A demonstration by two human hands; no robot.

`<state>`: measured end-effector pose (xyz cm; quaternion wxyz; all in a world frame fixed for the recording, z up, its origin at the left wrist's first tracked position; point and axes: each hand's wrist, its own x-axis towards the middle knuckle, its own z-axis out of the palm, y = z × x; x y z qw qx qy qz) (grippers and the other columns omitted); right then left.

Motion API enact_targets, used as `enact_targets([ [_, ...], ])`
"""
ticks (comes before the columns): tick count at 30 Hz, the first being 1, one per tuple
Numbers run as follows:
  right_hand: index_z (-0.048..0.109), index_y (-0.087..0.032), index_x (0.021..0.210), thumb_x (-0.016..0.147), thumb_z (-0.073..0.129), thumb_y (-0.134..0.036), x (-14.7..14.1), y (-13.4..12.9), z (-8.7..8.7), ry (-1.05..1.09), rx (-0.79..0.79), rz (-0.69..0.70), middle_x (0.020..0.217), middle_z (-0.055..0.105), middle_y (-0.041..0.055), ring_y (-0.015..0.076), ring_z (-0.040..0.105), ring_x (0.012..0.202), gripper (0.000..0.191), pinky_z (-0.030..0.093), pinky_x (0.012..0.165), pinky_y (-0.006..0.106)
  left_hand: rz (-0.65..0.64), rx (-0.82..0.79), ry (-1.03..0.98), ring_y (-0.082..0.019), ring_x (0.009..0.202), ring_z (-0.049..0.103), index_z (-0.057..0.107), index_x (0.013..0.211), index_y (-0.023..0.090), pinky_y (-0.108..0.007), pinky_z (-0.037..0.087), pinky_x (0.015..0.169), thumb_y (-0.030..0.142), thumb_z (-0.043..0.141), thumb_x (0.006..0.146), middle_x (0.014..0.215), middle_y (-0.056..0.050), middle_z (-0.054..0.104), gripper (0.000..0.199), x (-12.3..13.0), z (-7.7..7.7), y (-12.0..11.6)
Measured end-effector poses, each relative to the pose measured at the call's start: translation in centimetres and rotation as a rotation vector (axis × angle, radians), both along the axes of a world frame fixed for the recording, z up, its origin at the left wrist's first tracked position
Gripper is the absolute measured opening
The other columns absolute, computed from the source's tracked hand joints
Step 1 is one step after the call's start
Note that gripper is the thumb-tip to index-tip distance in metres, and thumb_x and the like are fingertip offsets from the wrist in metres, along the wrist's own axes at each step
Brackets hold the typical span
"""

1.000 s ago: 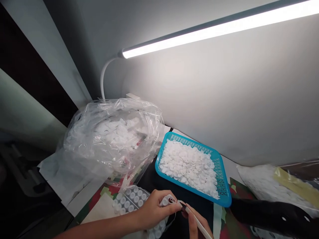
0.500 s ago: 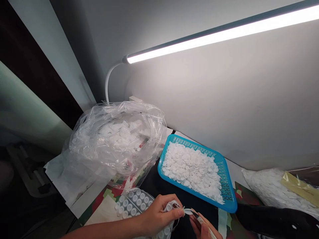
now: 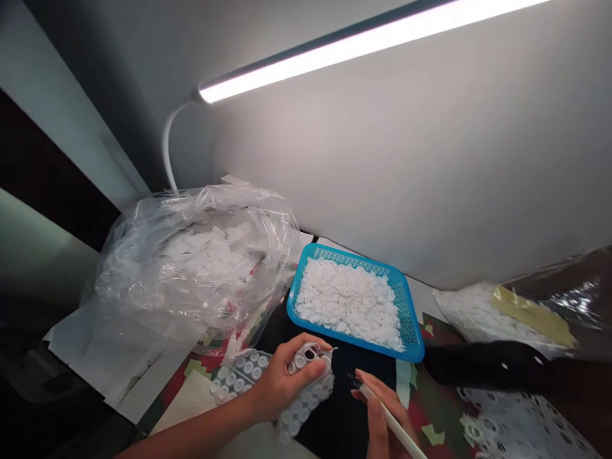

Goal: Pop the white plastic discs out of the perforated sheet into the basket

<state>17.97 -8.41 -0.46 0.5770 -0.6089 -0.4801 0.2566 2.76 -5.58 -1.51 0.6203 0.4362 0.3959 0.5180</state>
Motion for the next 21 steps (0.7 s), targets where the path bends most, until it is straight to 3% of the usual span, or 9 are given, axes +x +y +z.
enact_targets([
  [2,0.067,-0.018,0.086,0.084,0.061,-0.039,0.8,0.2,0.1,-0.056,-0.023,-0.004,0.086,0.066,0.0050,0.0164,0.060,0.070,0.022,0.050,0.064,0.029,-0.006,-0.005,0.005,-0.011,0.068,0.051,0.068,0.097,0.016,-0.020,0.039,0.066,0.032,0.062,0.085,0.078,0.000,0.062,0.021,-0.1,0.0,0.0],
  [5,0.064,-0.019,0.084,0.084,0.059,-0.040,2.3,0.5,-0.1,-0.217,-0.131,0.166,0.079,0.062,0.0027,0.0166,0.058,0.072,0.022,0.047,0.066,0.026,0.029,-0.027,0.013,-0.012,0.068,0.053,0.069,0.084,0.015,-0.020,0.040,0.066,0.031,0.063,0.084,0.076,0.000,0.064,0.017,0.0,-0.1,0.2],
  [7,0.059,-0.020,0.077,0.088,0.051,-0.043,3.5,0.4,-0.3,-0.293,-0.224,0.257,0.070,0.055,0.0002,0.0142,0.053,0.064,0.028,0.044,0.060,0.024,0.028,-0.051,0.009,-0.011,0.066,0.052,0.068,0.081,0.015,-0.019,0.040,0.064,0.031,0.063,0.084,0.073,0.001,0.063,0.017,0.0,-0.3,0.4],
  [11,0.050,-0.020,0.065,0.092,0.043,-0.048,6.0,-0.6,-1.2,-0.413,-0.502,0.480,0.057,0.042,-0.0039,0.0106,0.040,0.049,0.040,0.032,0.048,0.023,0.006,-0.088,0.011,-0.011,0.069,0.055,0.070,0.086,0.016,-0.019,0.041,0.065,0.031,0.065,0.083,0.078,0.000,0.066,0.015,0.1,-0.4,0.6],
  [13,0.047,-0.019,0.061,0.090,0.045,-0.051,7.1,-1.2,-2.0,-0.525,-0.591,0.522,0.054,0.044,-0.0034,0.0112,0.042,0.050,0.043,0.030,0.049,0.023,-0.001,-0.111,0.009,-0.013,0.074,0.058,0.071,0.089,0.017,-0.020,0.042,0.068,0.031,0.066,0.082,0.082,-0.002,0.069,0.016,0.1,-0.4,0.7],
  [18,0.037,-0.020,0.052,0.083,0.053,-0.052,9.0,-1.4,-3.8,-0.670,-0.648,0.485,0.045,0.037,-0.0055,0.0105,0.037,0.043,0.046,0.025,0.045,0.022,-0.009,-0.139,-0.043,-0.016,0.079,0.063,0.074,0.090,0.018,-0.022,0.046,0.073,0.030,0.064,0.083,0.085,-0.002,0.073,0.018,-0.1,-0.7,0.8],
  [21,0.045,-0.021,0.059,0.082,0.056,-0.051,9.6,-1.0,-3.8,-0.703,-0.628,0.436,0.045,0.039,-0.0063,0.0113,0.041,0.042,0.039,0.028,0.044,0.022,-0.006,-0.118,-0.059,-0.018,0.086,0.065,0.076,0.089,0.018,-0.023,0.046,0.080,0.029,0.055,0.088,0.090,-0.003,0.074,0.024,-0.2,-0.7,0.9],
])
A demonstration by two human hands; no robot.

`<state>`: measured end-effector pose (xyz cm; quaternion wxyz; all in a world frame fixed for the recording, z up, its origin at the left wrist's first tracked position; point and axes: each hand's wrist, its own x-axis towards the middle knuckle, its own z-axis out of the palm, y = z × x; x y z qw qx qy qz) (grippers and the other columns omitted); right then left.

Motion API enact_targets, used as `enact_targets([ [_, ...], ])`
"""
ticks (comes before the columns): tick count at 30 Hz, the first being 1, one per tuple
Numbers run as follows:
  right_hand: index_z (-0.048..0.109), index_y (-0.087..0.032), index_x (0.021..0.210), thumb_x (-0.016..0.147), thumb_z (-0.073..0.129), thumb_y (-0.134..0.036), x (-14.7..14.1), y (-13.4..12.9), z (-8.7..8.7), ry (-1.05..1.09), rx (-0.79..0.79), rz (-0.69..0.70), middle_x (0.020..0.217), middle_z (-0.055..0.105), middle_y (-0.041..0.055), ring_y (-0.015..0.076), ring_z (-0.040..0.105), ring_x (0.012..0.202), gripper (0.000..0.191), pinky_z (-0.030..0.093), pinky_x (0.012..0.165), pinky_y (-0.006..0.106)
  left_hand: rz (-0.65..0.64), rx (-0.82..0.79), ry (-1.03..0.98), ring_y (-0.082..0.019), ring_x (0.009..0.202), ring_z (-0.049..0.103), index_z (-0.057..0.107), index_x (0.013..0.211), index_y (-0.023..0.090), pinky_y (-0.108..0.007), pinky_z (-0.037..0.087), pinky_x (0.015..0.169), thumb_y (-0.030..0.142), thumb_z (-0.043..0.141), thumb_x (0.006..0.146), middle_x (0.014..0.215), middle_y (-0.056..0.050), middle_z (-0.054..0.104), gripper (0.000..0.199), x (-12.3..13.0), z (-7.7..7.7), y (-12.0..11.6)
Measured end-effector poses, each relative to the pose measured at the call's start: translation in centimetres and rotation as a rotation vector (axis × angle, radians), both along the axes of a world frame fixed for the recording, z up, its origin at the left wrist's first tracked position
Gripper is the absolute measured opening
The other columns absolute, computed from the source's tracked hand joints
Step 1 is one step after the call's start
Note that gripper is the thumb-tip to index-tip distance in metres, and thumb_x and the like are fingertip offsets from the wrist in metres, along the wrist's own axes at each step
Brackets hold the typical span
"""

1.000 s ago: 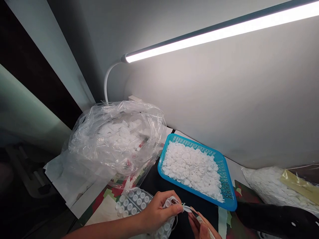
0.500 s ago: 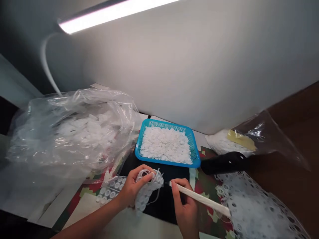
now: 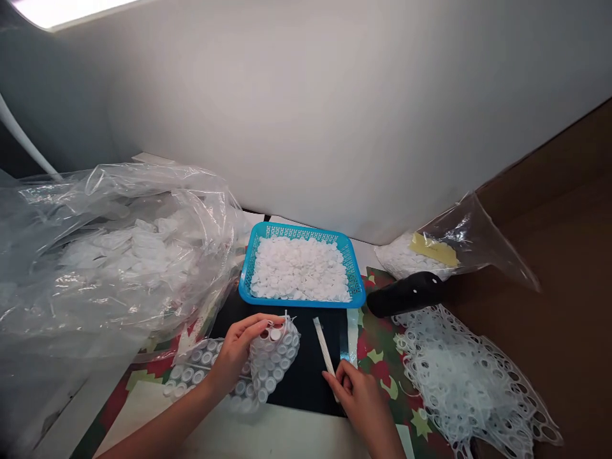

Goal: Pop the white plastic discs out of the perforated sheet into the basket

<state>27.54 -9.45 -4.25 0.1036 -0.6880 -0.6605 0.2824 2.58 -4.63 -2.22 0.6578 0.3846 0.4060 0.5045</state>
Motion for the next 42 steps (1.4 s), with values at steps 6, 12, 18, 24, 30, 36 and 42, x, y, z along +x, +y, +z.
enact_targets([
  [6,0.058,-0.023,0.089,0.087,0.057,-0.042,-3.3,0.4,2.9,0.009,0.403,-0.031,0.063,0.050,-0.0032,0.0122,0.046,0.050,0.019,0.040,0.051,0.024,-0.031,-0.045,0.024,-0.021,0.093,0.068,0.075,0.096,0.019,-0.025,0.051,0.083,0.027,0.065,0.082,0.097,-0.004,0.076,0.020,0.2,0.0,0.1],
  [12,0.057,-0.022,0.112,0.087,0.060,-0.018,-8.7,1.3,4.4,0.166,0.702,0.250,0.098,0.062,0.0065,0.0166,0.061,0.084,0.025,0.052,0.069,0.027,-0.056,-0.036,0.019,-0.023,0.099,0.068,0.075,0.099,0.018,-0.028,0.052,0.088,0.025,0.069,0.079,0.103,-0.007,0.075,0.022,0.6,-0.5,0.0],
  [18,0.062,-0.022,0.107,0.086,0.057,-0.007,-8.6,2.0,3.5,0.206,0.769,0.289,0.096,0.069,0.0048,0.0172,0.065,0.086,0.026,0.054,0.079,0.032,-0.053,-0.015,0.058,-0.024,0.096,0.069,0.074,0.099,0.017,-0.031,0.055,0.086,0.026,0.069,0.079,0.101,-0.008,0.075,0.023,0.6,-0.5,-0.2],
  [24,0.062,-0.025,0.108,0.084,0.059,-0.009,-8.0,1.8,3.6,0.223,0.706,0.271,0.100,0.069,0.0054,0.0209,0.065,0.091,0.029,0.053,0.081,0.037,-0.075,0.006,0.099,-0.025,0.098,0.068,0.074,0.101,0.017,-0.033,0.055,0.087,0.026,0.069,0.080,0.104,-0.009,0.075,0.024,0.6,-0.6,-0.4],
  [30,0.062,-0.021,0.088,0.088,0.057,-0.021,-9.3,1.4,3.5,0.452,0.422,-0.020,0.083,0.062,0.0028,0.0135,0.059,0.066,0.005,0.050,0.057,0.025,-0.085,0.034,0.140,-0.022,0.092,0.069,0.074,0.101,0.019,-0.028,0.055,0.081,0.025,0.067,0.082,0.099,-0.008,0.075,0.022,0.6,-0.3,-0.6],
  [36,0.061,-0.019,0.080,0.086,0.059,-0.030,-9.7,1.2,3.4,0.656,0.283,-0.174,0.081,0.062,0.0038,0.0158,0.060,0.072,0.013,0.051,0.061,0.025,-0.078,0.072,0.159,-0.020,0.085,0.069,0.076,0.088,0.019,-0.026,0.053,0.077,0.023,0.064,0.083,0.089,-0.006,0.076,0.013,0.5,-0.2,-0.7],
  [42,0.062,-0.018,0.082,0.084,0.063,-0.032,-9.4,0.9,3.6,0.703,0.241,-0.228,0.082,0.065,0.0044,0.0165,0.062,0.074,0.014,0.051,0.062,0.024,-0.096,0.047,0.125,-0.021,0.084,0.069,0.076,0.086,0.017,-0.026,0.053,0.075,0.023,0.065,0.082,0.087,-0.007,0.076,0.013,0.4,0.4,-0.6],
])
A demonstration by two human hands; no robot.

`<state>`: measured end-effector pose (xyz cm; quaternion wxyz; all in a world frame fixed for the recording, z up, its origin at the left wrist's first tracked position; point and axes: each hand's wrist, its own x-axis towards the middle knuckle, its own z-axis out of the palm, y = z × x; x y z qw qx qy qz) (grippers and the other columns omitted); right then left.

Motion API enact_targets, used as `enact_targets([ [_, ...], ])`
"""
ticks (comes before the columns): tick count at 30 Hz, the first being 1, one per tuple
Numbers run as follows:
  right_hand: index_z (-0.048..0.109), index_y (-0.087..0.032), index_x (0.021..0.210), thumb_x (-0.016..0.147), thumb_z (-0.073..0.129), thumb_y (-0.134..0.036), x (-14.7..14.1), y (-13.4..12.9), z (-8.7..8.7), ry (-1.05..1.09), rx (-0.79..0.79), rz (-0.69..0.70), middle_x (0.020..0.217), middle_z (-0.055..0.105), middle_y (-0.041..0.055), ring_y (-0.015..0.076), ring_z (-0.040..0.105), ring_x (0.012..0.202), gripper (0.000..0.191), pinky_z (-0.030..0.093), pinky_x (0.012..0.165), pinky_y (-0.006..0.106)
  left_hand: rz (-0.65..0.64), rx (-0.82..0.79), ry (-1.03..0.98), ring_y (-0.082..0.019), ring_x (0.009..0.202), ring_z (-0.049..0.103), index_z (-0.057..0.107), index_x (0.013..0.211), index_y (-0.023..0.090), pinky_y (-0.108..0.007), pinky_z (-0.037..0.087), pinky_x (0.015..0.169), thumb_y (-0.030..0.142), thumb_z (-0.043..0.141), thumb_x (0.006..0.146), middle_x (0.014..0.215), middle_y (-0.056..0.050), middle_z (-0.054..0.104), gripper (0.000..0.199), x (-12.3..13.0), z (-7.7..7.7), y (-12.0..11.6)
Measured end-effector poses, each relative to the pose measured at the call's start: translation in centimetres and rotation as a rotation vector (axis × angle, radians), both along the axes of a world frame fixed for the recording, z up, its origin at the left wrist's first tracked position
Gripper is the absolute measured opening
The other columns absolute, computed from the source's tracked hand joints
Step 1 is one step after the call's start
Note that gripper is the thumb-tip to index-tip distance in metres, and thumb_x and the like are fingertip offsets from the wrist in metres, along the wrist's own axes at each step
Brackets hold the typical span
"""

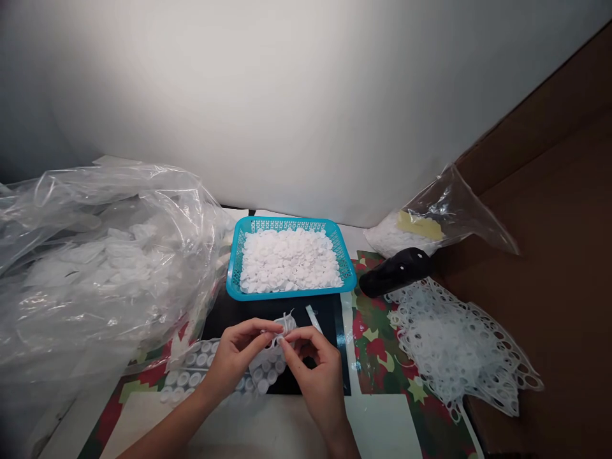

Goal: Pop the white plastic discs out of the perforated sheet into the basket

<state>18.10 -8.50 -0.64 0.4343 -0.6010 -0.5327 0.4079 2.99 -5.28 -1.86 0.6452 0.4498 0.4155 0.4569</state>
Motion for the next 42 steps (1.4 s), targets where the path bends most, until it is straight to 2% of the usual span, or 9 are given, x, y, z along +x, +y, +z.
enact_targets([
  [10,0.061,-0.019,0.079,0.080,0.067,-0.035,0.4,-0.8,0.6,0.032,-0.068,0.016,0.077,0.063,0.0026,0.0148,0.059,0.068,0.017,0.048,0.058,0.023,-0.054,0.051,-0.006,-0.021,0.083,0.069,0.075,0.088,0.016,-0.028,0.054,0.075,0.021,0.073,0.075,0.088,-0.008,0.076,0.014,0.0,-0.2,-0.2],
  [13,0.061,-0.020,0.082,0.082,0.065,-0.035,1.0,-1.2,1.0,-0.027,-0.077,0.091,0.079,0.063,0.0021,0.0138,0.057,0.067,0.016,0.047,0.058,0.023,-0.089,0.053,0.013,-0.021,0.083,0.069,0.075,0.089,0.017,-0.028,0.054,0.075,0.020,0.073,0.074,0.089,-0.008,0.076,0.016,-0.2,-0.5,-0.6],
  [15,0.061,-0.021,0.085,0.084,0.062,-0.037,2.2,-1.3,0.9,-0.120,-0.072,0.102,0.081,0.064,0.0027,0.0142,0.057,0.067,0.017,0.047,0.059,0.024,-0.092,0.062,0.036,-0.021,0.083,0.069,0.075,0.090,0.018,-0.027,0.054,0.076,0.019,0.073,0.074,0.090,-0.007,0.076,0.016,-0.5,-0.5,-0.9],
  [18,0.060,-0.021,0.091,0.085,0.057,-0.044,4.9,-1.4,-0.1,-0.429,-0.082,-0.103,0.079,0.061,0.0028,0.0150,0.053,0.063,0.024,0.043,0.056,0.025,-0.090,0.078,0.073,-0.020,0.081,0.069,0.075,0.090,0.020,-0.025,0.054,0.072,0.019,0.072,0.076,0.090,-0.007,0.076,0.015,-1.0,-0.3,-1.3],
  [21,0.060,-0.021,0.096,0.078,0.063,-0.047,7.5,-1.5,-1.9,-0.564,-0.176,-0.094,0.077,0.059,0.0028,0.0167,0.054,0.062,0.031,0.041,0.054,0.026,-0.095,0.087,0.101,-0.021,0.080,0.068,0.075,0.090,0.020,-0.025,0.054,0.067,0.019,0.071,0.076,0.090,-0.007,0.076,0.015,-1.3,0.2,-1.6],
  [25,0.058,-0.021,0.071,0.079,0.061,-0.045,8.8,-1.9,-3.7,-0.526,-0.249,0.008,0.059,0.051,-0.0027,0.0133,0.046,0.049,0.026,0.034,0.047,0.024,-0.112,0.119,0.102,-0.021,0.080,0.068,0.076,0.092,0.021,-0.025,0.054,0.068,0.017,0.070,0.076,0.090,-0.007,0.076,0.018,-1.4,0.8,-2.0],
  [28,0.053,-0.021,0.065,0.082,0.059,-0.045,8.6,-2.2,-3.9,-0.476,-0.288,0.049,0.051,0.046,-0.0049,0.0126,0.044,0.046,0.029,0.029,0.047,0.023,-0.120,0.126,0.092,-0.019,0.079,0.067,0.076,0.093,0.023,-0.023,0.053,0.067,0.016,0.070,0.076,0.090,-0.005,0.076,0.019,-1.6,1.1,-2.3],
  [37,0.051,-0.021,0.074,0.087,0.052,-0.049,7.1,-2.1,-0.8,-0.156,-0.266,0.084,0.058,0.046,-0.0043,0.0125,0.048,0.056,0.031,0.040,0.055,0.023,-0.127,0.046,-0.014,-0.017,0.089,0.067,0.075,0.094,0.027,-0.022,0.052,0.079,0.016,0.069,0.079,0.094,-0.002,0.075,0.020,-2.0,1.1,-2.4],
  [42,0.055,-0.021,0.085,0.088,0.054,-0.045,5.6,-2.7,0.4,0.007,-0.180,0.053,0.064,0.051,-0.0031,0.0112,0.051,0.056,0.024,0.044,0.054,0.022,-0.033,0.026,0.083,-0.016,0.083,0.065,0.072,0.089,0.023,-0.020,0.050,0.072,0.022,0.073,0.075,0.085,-0.002,0.071,0.014,-1.9,0.6,-1.7],
])
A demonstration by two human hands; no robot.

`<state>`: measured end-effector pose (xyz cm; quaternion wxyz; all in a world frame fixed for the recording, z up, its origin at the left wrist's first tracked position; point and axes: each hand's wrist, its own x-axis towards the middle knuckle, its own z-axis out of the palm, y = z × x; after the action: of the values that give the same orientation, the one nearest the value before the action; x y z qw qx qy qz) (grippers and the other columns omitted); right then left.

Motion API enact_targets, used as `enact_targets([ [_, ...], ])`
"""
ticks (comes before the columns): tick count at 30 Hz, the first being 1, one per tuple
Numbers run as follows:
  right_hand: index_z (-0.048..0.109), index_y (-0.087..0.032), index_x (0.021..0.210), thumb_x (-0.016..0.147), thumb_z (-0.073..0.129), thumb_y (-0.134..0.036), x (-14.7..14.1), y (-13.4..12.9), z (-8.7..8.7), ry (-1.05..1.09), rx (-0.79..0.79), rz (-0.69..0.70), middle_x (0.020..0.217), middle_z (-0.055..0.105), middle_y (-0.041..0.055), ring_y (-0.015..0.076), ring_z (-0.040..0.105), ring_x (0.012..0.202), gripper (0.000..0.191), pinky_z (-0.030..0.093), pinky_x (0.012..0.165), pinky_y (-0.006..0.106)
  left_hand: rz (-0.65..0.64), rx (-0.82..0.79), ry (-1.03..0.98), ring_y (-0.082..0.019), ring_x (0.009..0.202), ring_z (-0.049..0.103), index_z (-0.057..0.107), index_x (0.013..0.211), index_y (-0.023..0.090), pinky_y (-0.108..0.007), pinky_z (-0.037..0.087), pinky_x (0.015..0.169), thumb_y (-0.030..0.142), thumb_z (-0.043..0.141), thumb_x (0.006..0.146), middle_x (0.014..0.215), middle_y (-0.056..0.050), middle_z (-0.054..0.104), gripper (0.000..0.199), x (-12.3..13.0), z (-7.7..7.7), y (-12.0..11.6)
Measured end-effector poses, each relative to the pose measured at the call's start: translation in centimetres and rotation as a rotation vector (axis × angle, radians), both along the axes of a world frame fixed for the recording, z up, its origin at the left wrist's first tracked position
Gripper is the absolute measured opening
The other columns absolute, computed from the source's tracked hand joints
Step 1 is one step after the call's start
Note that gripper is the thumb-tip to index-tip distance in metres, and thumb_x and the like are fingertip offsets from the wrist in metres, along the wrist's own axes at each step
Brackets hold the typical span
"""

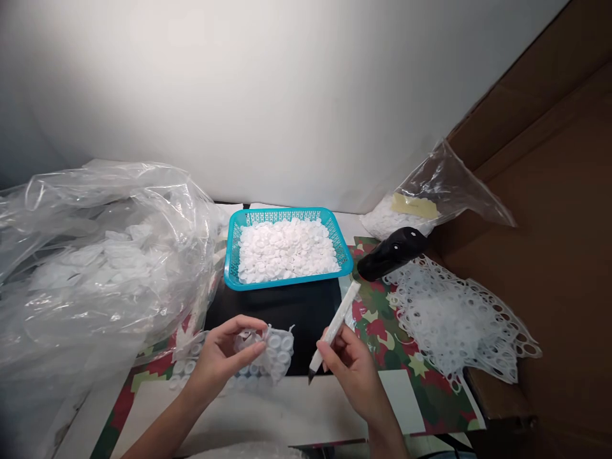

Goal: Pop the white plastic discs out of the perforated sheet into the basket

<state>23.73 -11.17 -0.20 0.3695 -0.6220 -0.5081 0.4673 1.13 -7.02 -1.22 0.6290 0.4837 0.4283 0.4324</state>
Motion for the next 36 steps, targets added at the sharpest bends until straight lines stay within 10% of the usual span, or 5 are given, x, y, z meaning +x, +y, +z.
enact_targets([
  [6,0.048,-0.022,0.079,0.091,0.052,-0.026,-2.5,-0.2,-0.2,0.067,0.378,-0.047,0.068,0.052,-0.0029,0.0109,0.054,0.060,0.013,0.045,0.054,0.021,0.069,-0.059,0.210,-0.017,0.077,0.064,0.067,0.089,0.018,-0.024,0.052,0.069,0.031,0.070,0.077,0.089,-0.004,0.070,0.018,0.4,-1.6,1.2],
  [13,0.061,-0.023,0.103,0.092,0.052,-0.018,-3.0,0.9,-2.0,-0.272,0.393,0.169,0.090,0.066,0.0032,0.0161,0.064,0.081,0.016,0.051,0.068,0.025,-0.039,0.036,0.335,-0.024,0.097,0.067,0.071,0.097,0.018,-0.033,0.052,0.085,0.024,0.060,0.083,0.102,-0.008,0.074,0.019,0.4,-3.3,1.5],
  [28,0.061,-0.017,0.121,0.090,0.052,-0.008,-3.2,0.8,-5.3,-0.411,0.697,0.392,0.111,0.069,0.0096,0.0219,0.063,0.104,0.034,0.056,0.089,0.036,0.040,0.734,0.882,-0.028,0.107,0.056,0.064,0.106,0.019,-0.046,0.047,0.089,0.015,0.053,0.087,0.118,-0.012,0.062,0.022,0.8,-3.2,-0.3],
  [36,0.058,-0.018,0.124,0.091,0.051,-0.010,-2.8,0.6,-5.5,-0.425,0.718,0.426,0.113,0.069,0.0083,0.0211,0.064,0.107,0.034,0.055,0.092,0.036,-0.244,0.846,0.869,-0.025,0.109,0.059,0.057,0.120,0.021,-0.042,0.049,0.091,0.011,0.050,0.090,0.117,-0.005,0.068,0.033,-0.6,-3.7,-2.4],
])
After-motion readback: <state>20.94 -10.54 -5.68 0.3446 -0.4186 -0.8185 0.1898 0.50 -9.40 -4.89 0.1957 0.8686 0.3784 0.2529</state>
